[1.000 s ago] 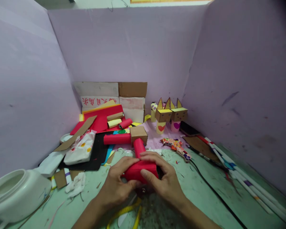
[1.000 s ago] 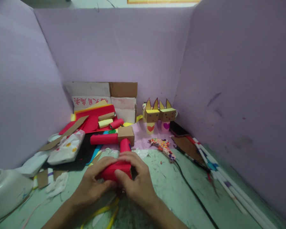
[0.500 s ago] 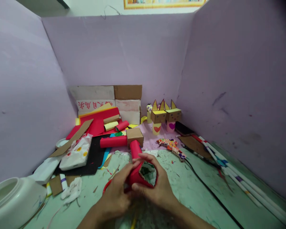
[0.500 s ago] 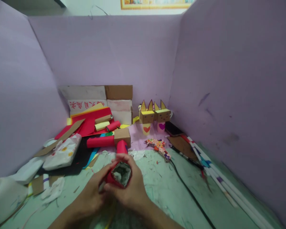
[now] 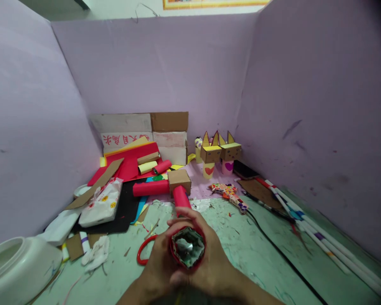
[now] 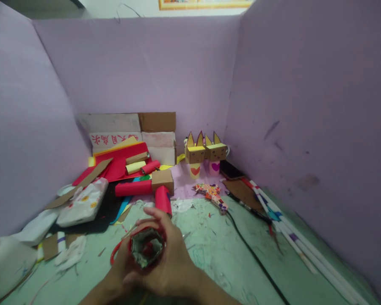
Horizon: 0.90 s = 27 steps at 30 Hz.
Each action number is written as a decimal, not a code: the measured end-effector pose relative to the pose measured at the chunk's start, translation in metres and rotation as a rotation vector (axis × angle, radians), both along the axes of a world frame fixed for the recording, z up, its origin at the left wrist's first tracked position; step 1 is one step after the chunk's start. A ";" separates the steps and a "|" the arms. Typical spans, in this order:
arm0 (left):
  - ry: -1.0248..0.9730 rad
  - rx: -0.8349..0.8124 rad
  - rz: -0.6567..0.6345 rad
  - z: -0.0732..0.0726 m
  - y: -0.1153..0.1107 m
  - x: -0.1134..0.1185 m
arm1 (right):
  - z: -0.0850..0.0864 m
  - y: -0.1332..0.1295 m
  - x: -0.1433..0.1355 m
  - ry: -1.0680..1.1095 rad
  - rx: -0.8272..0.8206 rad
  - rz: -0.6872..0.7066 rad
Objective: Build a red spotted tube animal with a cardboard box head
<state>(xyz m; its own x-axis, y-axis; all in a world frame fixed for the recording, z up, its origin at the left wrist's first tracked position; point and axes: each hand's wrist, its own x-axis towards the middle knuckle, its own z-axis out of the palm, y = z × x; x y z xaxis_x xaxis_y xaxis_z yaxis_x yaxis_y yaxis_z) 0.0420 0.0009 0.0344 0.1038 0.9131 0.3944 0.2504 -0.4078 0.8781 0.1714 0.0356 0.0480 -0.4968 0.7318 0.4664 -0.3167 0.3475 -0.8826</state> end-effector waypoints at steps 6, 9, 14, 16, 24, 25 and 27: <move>0.054 -0.071 0.024 -0.005 -0.002 -0.001 | 0.001 0.004 -0.003 -0.054 0.141 -0.030; 0.029 -0.006 0.042 -0.012 -0.004 -0.002 | 0.001 0.003 -0.005 -0.076 0.127 -0.131; 0.116 -0.154 0.073 -0.005 -0.003 0.000 | 0.001 0.005 -0.007 -0.154 -0.237 -0.043; 0.092 -0.200 0.050 -0.003 -0.001 -0.002 | 0.003 0.007 -0.004 -0.145 -0.274 0.042; -0.158 -0.234 0.167 -0.010 0.004 -0.009 | 0.025 0.075 0.078 -0.438 -0.034 -0.522; -0.137 -0.229 0.188 -0.009 0.005 -0.009 | 0.024 0.088 0.089 -0.647 0.004 -0.712; -0.055 -0.213 0.242 -0.008 0.005 -0.009 | 0.018 0.107 0.106 -1.101 0.072 -0.823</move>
<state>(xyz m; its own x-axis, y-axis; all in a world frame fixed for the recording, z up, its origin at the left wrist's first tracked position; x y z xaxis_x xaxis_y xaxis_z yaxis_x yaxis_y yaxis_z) 0.0330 0.0063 0.0262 -0.1429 0.9712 0.1907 0.2676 -0.1476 0.9522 0.2771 0.1429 0.0659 -0.0703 0.9834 0.1675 0.8452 0.1479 -0.5136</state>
